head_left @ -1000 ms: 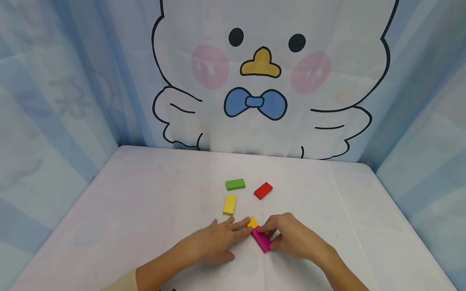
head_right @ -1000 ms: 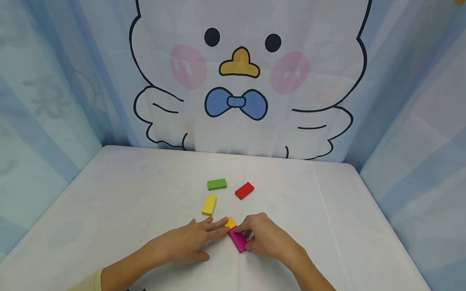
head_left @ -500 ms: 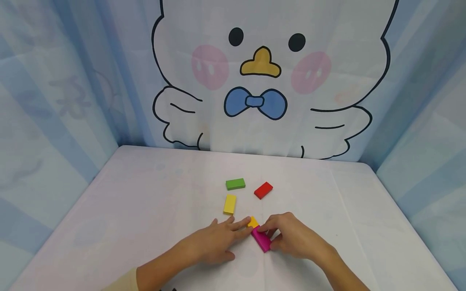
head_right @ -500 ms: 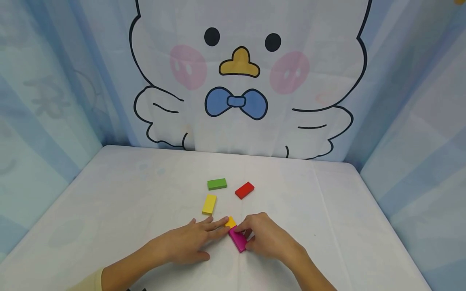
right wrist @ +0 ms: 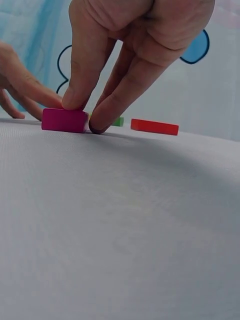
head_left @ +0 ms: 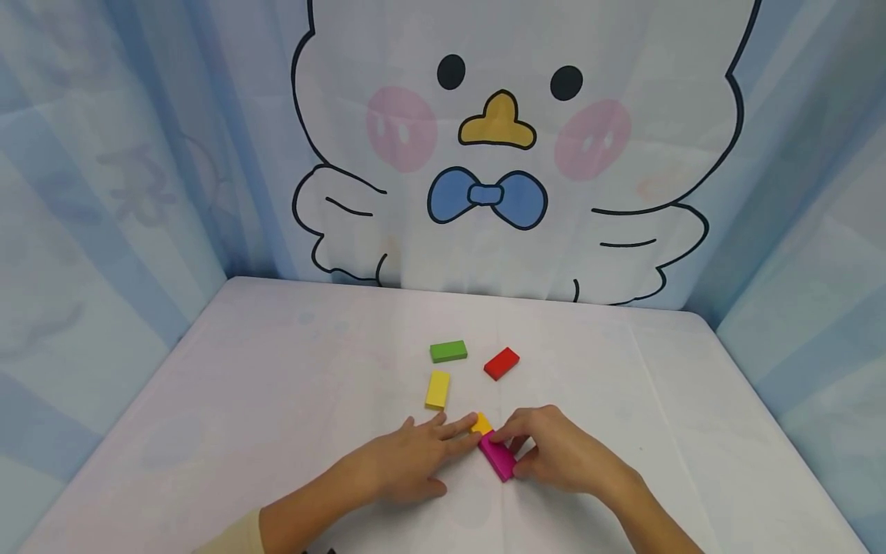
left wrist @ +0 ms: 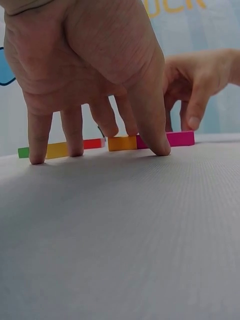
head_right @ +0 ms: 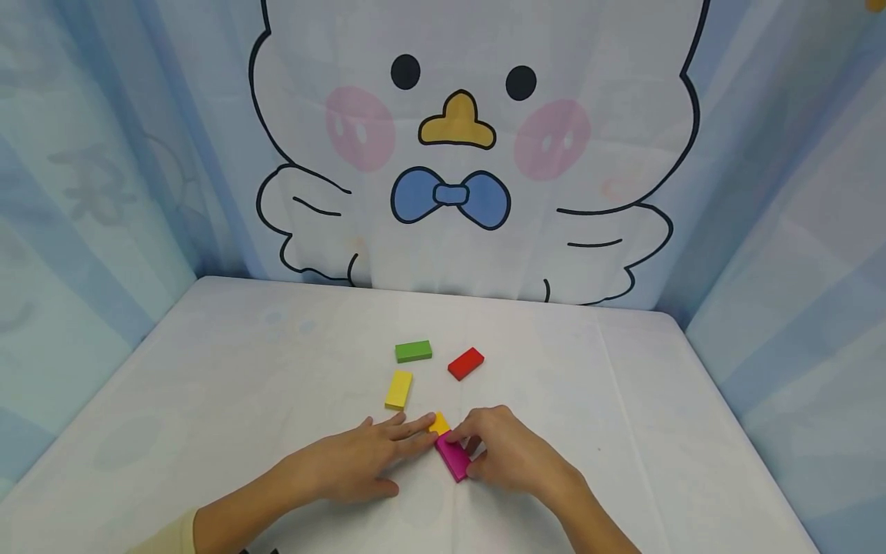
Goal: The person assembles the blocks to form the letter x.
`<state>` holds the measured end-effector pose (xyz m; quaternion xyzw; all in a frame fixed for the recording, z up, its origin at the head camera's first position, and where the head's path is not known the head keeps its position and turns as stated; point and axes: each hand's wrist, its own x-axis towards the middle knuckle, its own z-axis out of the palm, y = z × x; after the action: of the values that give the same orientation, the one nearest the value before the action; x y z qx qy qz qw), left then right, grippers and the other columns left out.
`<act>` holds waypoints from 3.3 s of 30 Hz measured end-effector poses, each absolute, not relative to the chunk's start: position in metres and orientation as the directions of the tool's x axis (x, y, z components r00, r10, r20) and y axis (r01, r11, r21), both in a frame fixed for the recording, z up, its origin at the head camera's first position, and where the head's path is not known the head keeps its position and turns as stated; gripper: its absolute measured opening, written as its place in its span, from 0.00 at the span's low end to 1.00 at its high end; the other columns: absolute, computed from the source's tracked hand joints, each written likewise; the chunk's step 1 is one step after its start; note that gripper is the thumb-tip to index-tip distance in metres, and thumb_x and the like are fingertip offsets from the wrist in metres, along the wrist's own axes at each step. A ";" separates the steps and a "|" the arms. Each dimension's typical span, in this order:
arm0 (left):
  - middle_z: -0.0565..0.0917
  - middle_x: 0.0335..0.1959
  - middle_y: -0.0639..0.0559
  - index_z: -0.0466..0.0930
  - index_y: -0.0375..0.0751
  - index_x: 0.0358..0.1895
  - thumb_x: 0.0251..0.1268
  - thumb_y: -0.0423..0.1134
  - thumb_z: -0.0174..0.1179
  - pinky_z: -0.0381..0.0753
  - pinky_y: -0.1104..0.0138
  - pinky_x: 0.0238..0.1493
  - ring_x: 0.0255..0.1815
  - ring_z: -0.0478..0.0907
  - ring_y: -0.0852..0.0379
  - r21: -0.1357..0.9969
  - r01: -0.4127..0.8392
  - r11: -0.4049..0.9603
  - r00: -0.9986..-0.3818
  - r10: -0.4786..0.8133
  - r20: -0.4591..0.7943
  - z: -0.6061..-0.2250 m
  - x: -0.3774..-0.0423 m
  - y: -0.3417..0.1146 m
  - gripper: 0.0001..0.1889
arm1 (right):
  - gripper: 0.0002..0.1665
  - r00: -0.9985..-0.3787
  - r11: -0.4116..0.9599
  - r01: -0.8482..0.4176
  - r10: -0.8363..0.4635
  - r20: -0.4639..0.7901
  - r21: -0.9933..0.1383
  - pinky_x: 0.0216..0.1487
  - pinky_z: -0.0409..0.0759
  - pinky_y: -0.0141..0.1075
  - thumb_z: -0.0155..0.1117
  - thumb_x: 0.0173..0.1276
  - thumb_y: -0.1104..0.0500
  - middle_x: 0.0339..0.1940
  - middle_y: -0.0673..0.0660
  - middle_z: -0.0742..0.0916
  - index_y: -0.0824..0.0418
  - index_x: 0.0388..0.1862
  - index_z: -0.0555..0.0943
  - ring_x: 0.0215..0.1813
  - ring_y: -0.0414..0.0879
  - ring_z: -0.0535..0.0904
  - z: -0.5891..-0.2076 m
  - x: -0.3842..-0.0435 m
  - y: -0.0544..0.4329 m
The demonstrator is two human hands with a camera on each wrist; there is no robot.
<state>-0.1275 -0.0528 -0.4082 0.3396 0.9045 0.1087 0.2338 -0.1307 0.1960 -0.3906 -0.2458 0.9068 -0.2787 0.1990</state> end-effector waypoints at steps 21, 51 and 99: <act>0.75 0.68 0.56 0.75 0.66 0.73 0.66 0.45 0.72 0.85 0.70 0.56 0.58 0.80 0.61 0.397 0.626 0.672 -0.623 0.736 -0.265 -0.395 -0.140 -0.065 0.33 | 0.30 -0.790 0.748 -0.434 -0.584 -0.187 -0.502 0.70 0.77 0.58 0.70 0.68 0.66 0.76 0.47 0.78 0.48 0.69 0.83 0.76 0.56 0.73 -0.392 -0.132 0.199; 0.80 0.51 0.48 0.80 0.43 0.67 0.64 0.39 0.73 0.86 0.61 0.54 0.47 0.77 0.56 0.521 0.359 0.775 -0.890 0.453 -0.060 -0.402 -0.163 -0.072 0.27 | 0.31 -0.728 0.681 -0.505 -0.667 -0.162 -0.530 0.70 0.78 0.51 0.68 0.70 0.68 0.77 0.45 0.77 0.50 0.71 0.81 0.76 0.52 0.75 -0.396 -0.130 0.200; 0.81 0.56 0.45 0.85 0.44 0.60 0.53 0.39 0.81 0.85 0.59 0.59 0.53 0.75 0.52 0.454 0.202 0.868 -0.933 0.311 -0.179 -0.404 -0.196 -0.043 0.27 | 0.31 -0.737 0.691 -0.494 -0.655 -0.167 -0.528 0.70 0.78 0.48 0.67 0.70 0.67 0.77 0.43 0.77 0.50 0.71 0.81 0.76 0.50 0.74 -0.398 -0.130 0.201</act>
<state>-0.1962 -0.0432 -0.4038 0.1337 0.9584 0.2194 0.1240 -0.1296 0.2007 -0.3976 -0.3179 0.9029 -0.2312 0.1741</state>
